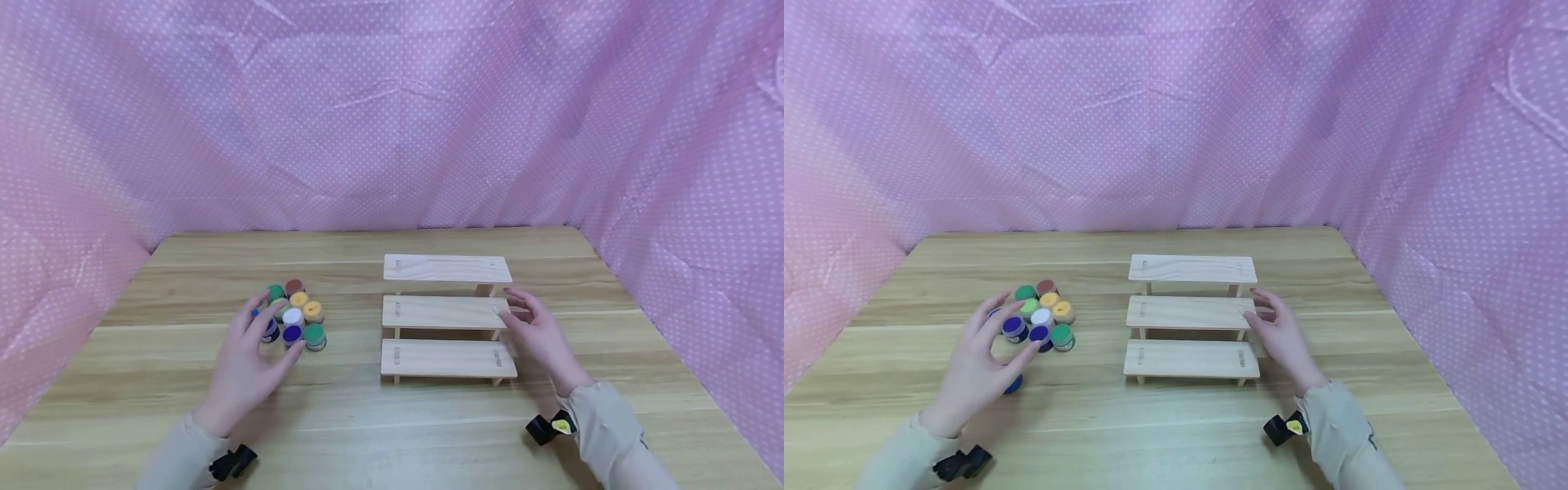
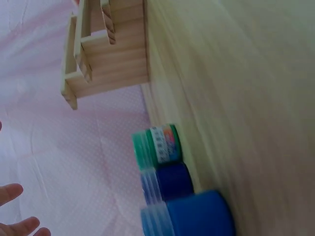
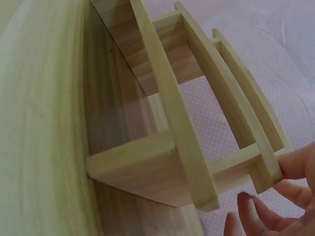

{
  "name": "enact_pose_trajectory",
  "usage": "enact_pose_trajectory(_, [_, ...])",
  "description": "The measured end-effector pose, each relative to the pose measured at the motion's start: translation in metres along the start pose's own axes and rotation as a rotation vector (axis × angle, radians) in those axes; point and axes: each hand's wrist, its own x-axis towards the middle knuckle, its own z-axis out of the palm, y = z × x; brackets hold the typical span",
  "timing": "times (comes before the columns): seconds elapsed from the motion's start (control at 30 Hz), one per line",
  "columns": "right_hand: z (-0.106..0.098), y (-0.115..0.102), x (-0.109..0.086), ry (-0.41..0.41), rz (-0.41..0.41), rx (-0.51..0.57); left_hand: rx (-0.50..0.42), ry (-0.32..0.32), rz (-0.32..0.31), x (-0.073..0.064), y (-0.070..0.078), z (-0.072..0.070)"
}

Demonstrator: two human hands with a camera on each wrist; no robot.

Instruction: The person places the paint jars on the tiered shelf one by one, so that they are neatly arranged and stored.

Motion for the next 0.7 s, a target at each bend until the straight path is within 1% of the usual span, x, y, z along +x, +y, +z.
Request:
enact_pose_trajectory(0.13, [0.0, -0.002, 0.001, -0.013, -0.013, -0.016, 0.055, -0.025, 0.002, -0.005, -0.007, -0.007])
enact_pose_trajectory(0.27, [0.001, -0.002, 0.003, -0.021, 0.0, 0.024, 0.08, -0.065, -0.007, -0.01, -0.013, -0.014])
enact_pose_trajectory(0.33, [0.002, -0.001, 0.004, -0.026, 0.019, 0.058, 0.077, -0.1, -0.031, -0.013, -0.016, -0.017])
enact_pose_trajectory(0.4, [0.004, 0.001, 0.004, -0.038, 0.033, 0.111, 0.084, -0.161, -0.075, -0.016, -0.019, -0.02])
enact_pose_trajectory(0.5, [0.004, 0.003, 0.005, -0.059, 0.054, 0.207, 0.08, -0.286, -0.159, -0.018, -0.024, -0.023])
enact_pose_trajectory(0.57, [0.003, 0.004, 0.005, -0.074, 0.062, 0.262, 0.069, -0.365, -0.201, -0.019, -0.027, -0.024])
enact_pose_trajectory(0.63, [0.002, 0.006, 0.005, -0.089, 0.07, 0.308, 0.05, -0.421, -0.228, -0.021, -0.03, -0.024])
enact_pose_trajectory(0.7, [0.002, 0.008, 0.004, -0.107, 0.079, 0.352, 0.042, -0.458, -0.245, -0.024, -0.032, -0.025])
